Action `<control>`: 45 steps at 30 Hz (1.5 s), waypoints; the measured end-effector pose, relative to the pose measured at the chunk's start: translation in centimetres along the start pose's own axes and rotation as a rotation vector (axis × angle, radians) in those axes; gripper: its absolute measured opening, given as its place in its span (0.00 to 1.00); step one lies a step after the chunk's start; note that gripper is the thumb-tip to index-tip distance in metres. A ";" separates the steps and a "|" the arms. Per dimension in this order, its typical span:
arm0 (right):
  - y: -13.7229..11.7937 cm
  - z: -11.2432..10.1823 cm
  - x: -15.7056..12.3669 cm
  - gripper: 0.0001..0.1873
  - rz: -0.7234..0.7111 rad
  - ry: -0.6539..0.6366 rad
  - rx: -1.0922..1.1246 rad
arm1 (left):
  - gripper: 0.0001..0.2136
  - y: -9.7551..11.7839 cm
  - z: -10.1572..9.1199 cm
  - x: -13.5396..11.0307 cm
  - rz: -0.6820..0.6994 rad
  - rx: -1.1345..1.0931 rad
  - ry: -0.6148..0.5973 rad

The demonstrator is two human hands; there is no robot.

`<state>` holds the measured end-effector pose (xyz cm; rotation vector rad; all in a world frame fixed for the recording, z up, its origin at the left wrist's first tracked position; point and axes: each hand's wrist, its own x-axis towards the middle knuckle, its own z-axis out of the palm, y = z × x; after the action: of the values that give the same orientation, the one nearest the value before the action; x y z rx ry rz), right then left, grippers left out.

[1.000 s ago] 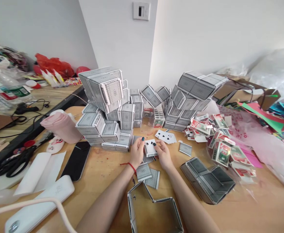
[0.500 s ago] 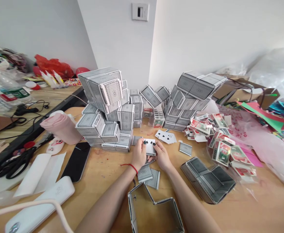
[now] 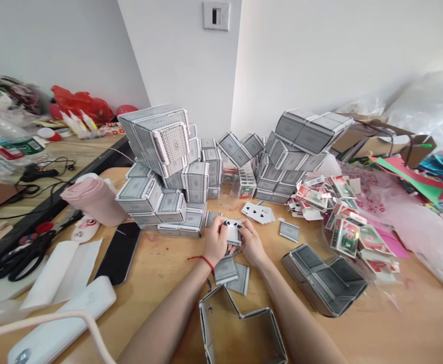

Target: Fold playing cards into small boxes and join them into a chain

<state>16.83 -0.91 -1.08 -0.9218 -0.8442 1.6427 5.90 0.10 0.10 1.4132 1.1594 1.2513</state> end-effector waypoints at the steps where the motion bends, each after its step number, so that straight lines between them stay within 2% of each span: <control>1: -0.1 0.0 0.0 0.09 -0.002 -0.004 0.006 | 0.04 0.0 0.0 0.0 0.011 0.001 0.000; 4: -0.2 0.1 0.0 0.09 -0.011 -0.019 0.006 | 0.04 -0.2 0.0 0.1 0.026 -0.015 -0.022; 8: -0.1 0.0 -0.1 0.09 -0.028 -0.049 0.006 | 0.04 -0.6 0.1 0.0 -0.028 -0.091 -0.064; 12: -0.1 -0.1 -0.4 0.09 -0.024 -0.058 0.023 | 0.04 -0.3 0.1 -0.1 -0.062 -0.091 -0.041; 18: -1.2 -0.1 -0.7 0.17 0.079 -0.218 0.146 | 0.06 0.2 -0.6 0.0 0.066 0.057 0.052; 23: -1.3 -0.4 -0.5 0.20 0.266 -0.279 0.156 | 0.06 0.6 -0.8 -0.2 0.118 0.071 -0.020; 29: -1.3 -0.9 -0.7 0.17 0.210 -0.321 0.076 | 0.09 0.9 -1.1 -0.4 0.104 0.038 -0.080; 31: -1.1 -0.8 -0.7 0.17 0.185 -0.306 0.055 | 0.10 0.7 -1.3 -0.3 0.122 0.031 -0.084; 36: -0.7 -0.5 -0.5 0.17 0.084 -0.215 0.027 | 0.14 0.2 -1.5 0.3 0.097 0.075 0.008; 39: -0.7 -0.4 -0.4 0.18 0.048 -0.139 -0.010 | 0.15 0.0 -1.4 0.5 0.094 0.130 -0.035; 42: -0.5 -0.4 -0.4 0.19 0.018 -0.069 -0.065 | 0.12 0.0 -1.1 0.5 0.103 0.177 -0.071; 45: -0.2 -0.3 -0.4 0.20 0.000 -0.042 -0.100 | 0.12 0.0 -0.8 0.4 0.079 0.216 -0.097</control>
<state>17.25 -1.25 -0.92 -0.9586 -0.9627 1.6368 5.15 0.58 0.20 1.6744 1.2106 1.1239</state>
